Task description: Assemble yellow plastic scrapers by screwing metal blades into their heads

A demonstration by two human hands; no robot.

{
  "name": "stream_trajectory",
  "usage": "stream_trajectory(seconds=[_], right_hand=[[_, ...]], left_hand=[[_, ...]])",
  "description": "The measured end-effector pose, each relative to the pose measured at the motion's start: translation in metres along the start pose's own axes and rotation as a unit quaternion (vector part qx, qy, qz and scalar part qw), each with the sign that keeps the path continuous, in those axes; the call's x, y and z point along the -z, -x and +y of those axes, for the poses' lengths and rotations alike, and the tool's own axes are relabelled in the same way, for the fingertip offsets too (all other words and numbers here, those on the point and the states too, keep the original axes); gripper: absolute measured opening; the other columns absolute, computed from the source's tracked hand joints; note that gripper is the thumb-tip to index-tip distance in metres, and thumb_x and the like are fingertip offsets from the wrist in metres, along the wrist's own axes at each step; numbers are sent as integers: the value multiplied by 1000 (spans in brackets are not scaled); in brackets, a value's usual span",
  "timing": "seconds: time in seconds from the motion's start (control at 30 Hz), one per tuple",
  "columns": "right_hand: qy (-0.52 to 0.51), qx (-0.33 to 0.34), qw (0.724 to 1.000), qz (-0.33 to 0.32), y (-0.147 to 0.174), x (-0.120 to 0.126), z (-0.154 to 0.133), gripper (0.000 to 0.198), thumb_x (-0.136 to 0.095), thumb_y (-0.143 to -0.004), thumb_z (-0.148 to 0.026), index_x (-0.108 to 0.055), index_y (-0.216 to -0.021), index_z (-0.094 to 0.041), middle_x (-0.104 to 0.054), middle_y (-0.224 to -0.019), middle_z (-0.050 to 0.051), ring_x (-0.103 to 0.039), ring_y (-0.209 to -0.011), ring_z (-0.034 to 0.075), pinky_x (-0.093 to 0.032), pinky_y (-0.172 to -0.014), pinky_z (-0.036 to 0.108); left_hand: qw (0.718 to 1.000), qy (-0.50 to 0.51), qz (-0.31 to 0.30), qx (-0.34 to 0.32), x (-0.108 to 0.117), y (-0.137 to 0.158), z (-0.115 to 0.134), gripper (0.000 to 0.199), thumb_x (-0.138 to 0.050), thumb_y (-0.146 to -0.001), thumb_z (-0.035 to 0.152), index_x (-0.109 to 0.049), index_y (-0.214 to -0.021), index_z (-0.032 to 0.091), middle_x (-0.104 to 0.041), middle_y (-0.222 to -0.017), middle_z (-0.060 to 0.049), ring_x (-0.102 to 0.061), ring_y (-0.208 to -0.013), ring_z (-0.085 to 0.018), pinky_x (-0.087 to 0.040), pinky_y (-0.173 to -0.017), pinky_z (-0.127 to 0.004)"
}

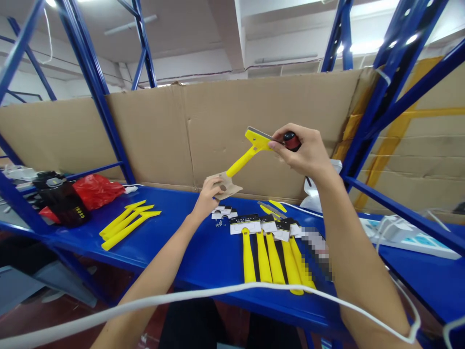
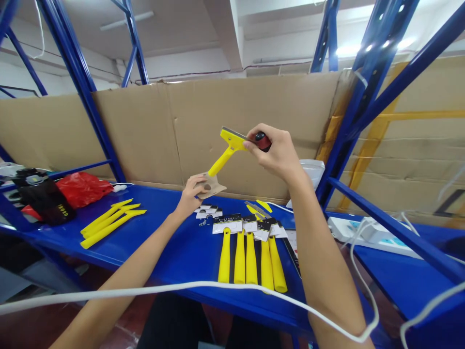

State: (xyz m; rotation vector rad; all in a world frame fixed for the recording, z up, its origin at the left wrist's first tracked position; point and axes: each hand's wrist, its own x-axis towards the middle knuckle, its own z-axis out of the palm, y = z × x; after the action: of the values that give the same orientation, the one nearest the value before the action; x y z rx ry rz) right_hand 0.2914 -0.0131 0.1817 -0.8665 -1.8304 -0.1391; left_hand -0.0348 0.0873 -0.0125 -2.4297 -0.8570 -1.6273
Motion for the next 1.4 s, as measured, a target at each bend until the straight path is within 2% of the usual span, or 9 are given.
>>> stream_trajectory(seconds=[0.3, 0.73, 0.9, 0.97, 1.07, 1.13, 1.23, 1.33, 1.4], right_hand=[[-4, 36, 998, -57, 0, -5, -5, 17, -80, -96, -39, -77, -98, -22, -73, -86, 4, -57, -77, 21, -46, -76, 38], [11, 32, 994, -103, 0, -2, -10, 16, -80, -98, -39, -77, -98, -23, -72, -83, 3, -55, -73, 19, -45, -74, 38], [-7, 14, 984, -180, 0, -4, -16, 16, -81, -96, -39, -77, -95, -23, -66, -78, 1, -50, -71, 18, -43, -69, 37], [-16, 6, 979, -205, -1, -6, -18, 18, -81, -95, -40, -77, -94, -23, -61, -75, 0, -48, -69, 17, -42, -67, 36], [-33, -5, 973, -229, 0, -6, -21, 19, -82, -94, -41, -78, -93, -23, -55, -72, -2, -46, -65, 16, -40, -60, 34], [-44, -24, 971, -235, 0, -6, -21, 19, -83, -93, -42, -78, -92, -24, -52, -70, -2, -45, -62, 15, -39, -55, 33], [-55, -59, 966, -244, 1, -7, -20, 20, -84, -93, -43, -79, -93, -23, -50, -69, -3, -45, -55, 13, -40, -49, 32], [-53, -69, 963, -256, 1, -12, -14, 18, -84, -92, -40, -80, -93, -23, -57, -70, -3, -48, -50, 12, -42, -47, 31], [-49, -68, 959, -270, 1, -17, -9, 16, -83, -92, -37, -81, -95, -22, -61, -69, -3, -51, -47, 11, -43, -47, 31]], left_hand=[[982, -42, 99, -153, -8, -3, 30, 11, -72, -103, 15, -72, -96, 22, -70, -147, -14, -59, -151, -33, -54, -122, -63], [984, -14, 104, -146, -10, -8, 57, 24, -83, -103, 27, -63, -89, 23, -76, -138, -12, -68, -144, -33, -59, -119, -62], [985, 9, 131, -111, -15, -8, 73, 22, -84, -103, 35, -67, -94, 24, -74, -138, -12, -68, -143, -34, -54, -124, -63], [985, 16, 157, -73, -17, -8, 79, 26, -90, -98, 41, -71, -106, 25, -65, -154, -15, -58, -154, -37, -51, -128, -62], [976, 96, 190, 51, -22, -9, 83, 67, -99, -86, 55, -67, -138, 26, -50, -172, -20, -48, -164, -39, -52, -127, -56], [954, 210, 153, 152, -25, -9, 83, 84, -99, -82, 64, -62, -146, 25, -62, -163, -21, -63, -152, -37, -59, -119, -50], [891, 353, 16, 284, -28, -8, 85, 74, -91, -82, 80, -75, -119, 17, -84, -119, -18, -83, -112, -34, -67, -95, -43], [828, 434, -80, 346, -28, -6, 94, 76, -81, -82, 92, -76, -87, 16, -82, -82, -13, -82, -78, -29, -65, -71, -37], [796, 483, -88, 354, -28, -7, 103, 76, -82, -81, 92, -74, -85, 17, -79, -77, -11, -78, -66, -24, -64, -64, -35]])
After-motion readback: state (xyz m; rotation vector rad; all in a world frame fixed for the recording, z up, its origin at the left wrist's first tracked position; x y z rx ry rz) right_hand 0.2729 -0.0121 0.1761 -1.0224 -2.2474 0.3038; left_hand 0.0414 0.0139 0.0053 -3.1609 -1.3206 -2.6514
